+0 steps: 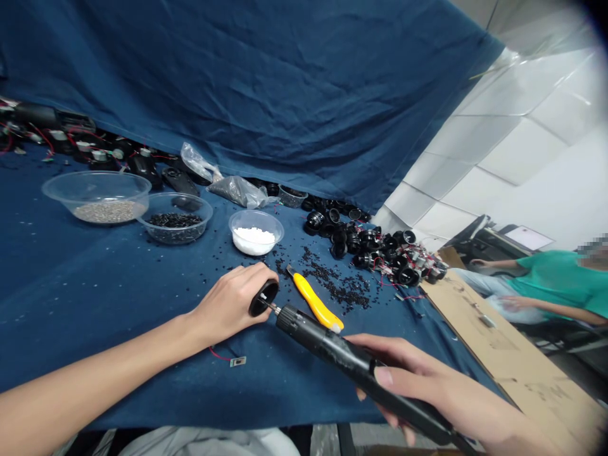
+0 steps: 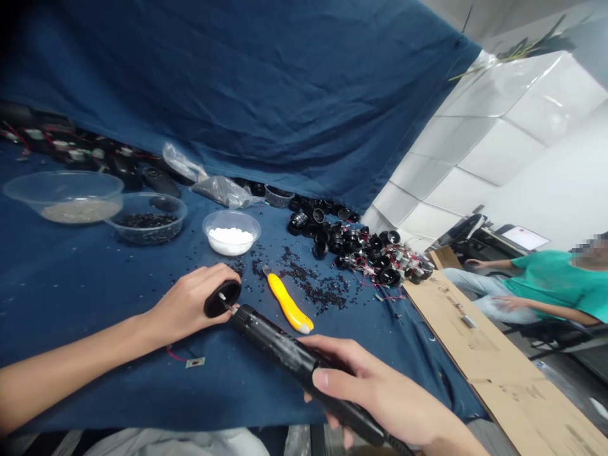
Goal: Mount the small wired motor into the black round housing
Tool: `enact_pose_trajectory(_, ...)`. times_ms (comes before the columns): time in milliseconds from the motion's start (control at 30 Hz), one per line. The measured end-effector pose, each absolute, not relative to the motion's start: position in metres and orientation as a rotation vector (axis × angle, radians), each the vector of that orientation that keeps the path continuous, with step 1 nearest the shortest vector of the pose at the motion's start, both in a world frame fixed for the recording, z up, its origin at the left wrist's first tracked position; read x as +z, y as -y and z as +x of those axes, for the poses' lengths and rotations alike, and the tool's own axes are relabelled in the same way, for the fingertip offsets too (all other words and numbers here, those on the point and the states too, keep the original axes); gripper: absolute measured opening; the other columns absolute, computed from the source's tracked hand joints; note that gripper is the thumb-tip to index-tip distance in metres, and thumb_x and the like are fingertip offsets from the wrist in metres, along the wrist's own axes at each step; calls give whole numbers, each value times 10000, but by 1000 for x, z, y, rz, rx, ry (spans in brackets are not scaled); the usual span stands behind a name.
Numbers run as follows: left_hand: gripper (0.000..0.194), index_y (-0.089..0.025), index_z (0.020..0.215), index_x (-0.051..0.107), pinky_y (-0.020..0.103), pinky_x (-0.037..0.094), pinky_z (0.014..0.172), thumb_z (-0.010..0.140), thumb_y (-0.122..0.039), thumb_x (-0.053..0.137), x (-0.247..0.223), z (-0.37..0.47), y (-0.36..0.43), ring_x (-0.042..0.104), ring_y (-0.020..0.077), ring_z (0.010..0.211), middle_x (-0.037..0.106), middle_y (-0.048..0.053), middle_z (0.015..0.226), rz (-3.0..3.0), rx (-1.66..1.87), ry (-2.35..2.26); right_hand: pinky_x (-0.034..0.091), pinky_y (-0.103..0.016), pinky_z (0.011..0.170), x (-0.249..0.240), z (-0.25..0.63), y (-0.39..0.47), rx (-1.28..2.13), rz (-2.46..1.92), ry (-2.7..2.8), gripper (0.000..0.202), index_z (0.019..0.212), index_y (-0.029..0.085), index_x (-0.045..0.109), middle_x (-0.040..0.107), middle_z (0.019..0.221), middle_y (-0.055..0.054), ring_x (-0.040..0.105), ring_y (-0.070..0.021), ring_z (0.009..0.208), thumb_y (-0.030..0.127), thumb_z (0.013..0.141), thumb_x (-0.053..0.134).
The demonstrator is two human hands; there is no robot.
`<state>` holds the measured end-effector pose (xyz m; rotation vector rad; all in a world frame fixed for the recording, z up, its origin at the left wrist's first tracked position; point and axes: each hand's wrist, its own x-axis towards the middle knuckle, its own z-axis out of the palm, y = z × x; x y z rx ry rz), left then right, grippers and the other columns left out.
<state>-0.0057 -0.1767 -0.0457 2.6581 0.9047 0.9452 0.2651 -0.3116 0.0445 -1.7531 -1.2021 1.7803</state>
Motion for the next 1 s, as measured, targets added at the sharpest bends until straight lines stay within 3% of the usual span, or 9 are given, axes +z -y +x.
enact_pose_trajectory(100,203,-177,989,521,307,422,741,797,-146,579,-46,-6,176,576,194,836,616,45,960,2650,955,-883,535,-259,587,42,262,315,1780,-1776,1144,758,1411,234,382,660,950,-37,630,-134,650,497,775,699)
enact_pose_trajectory(267,230,-184,995,511,296,444,766,783,-126,580,-47,-6,176,577,192,852,603,47,952,2604,958,-856,475,-204,536,42,258,318,1684,-1854,1197,749,1409,262,400,639,925,-21,598,-109,625,508,770,702)
enact_pose_trajectory(500,237,-184,983,507,264,459,744,771,-105,581,-45,-5,177,578,177,829,582,36,922,2545,953,-786,496,-243,583,51,255,324,1561,-1968,1381,712,1415,285,407,619,823,-2,589,-140,651,583,805,622)
enact_pose_trajectory(600,230,-184,981,517,269,463,749,770,-109,571,-44,-6,177,579,177,826,590,39,921,2539,952,-795,539,-322,773,52,257,326,1394,-2041,1595,686,1414,313,425,651,1064,-48,636,-215,865,594,813,598)
enact_pose_trajectory(667,229,-184,981,521,270,466,742,768,-117,570,-45,-6,177,580,178,822,590,40,916,2532,943,-804,467,-387,982,50,258,328,1186,-2056,1760,675,1396,318,461,572,1295,-53,569,-279,1116,569,793,631)
enact_pose_trajectory(733,226,-186,975,523,269,466,727,763,-125,574,-46,-5,177,580,178,810,587,37,904,2523,935,-813,369,-426,1089,46,256,329,973,-2046,1881,669,1374,301,499,515,1383,-47,473,-316,1252,528,768,669)
enact_pose_trajectory(1000,234,-194,978,509,261,455,716,768,-116,578,-46,-5,177,579,179,822,573,32,917,2521,881,-837,469,-400,981,49,242,328,683,-1930,2086,537,1298,280,582,624,1248,-62,577,-311,1129,425,785,648)
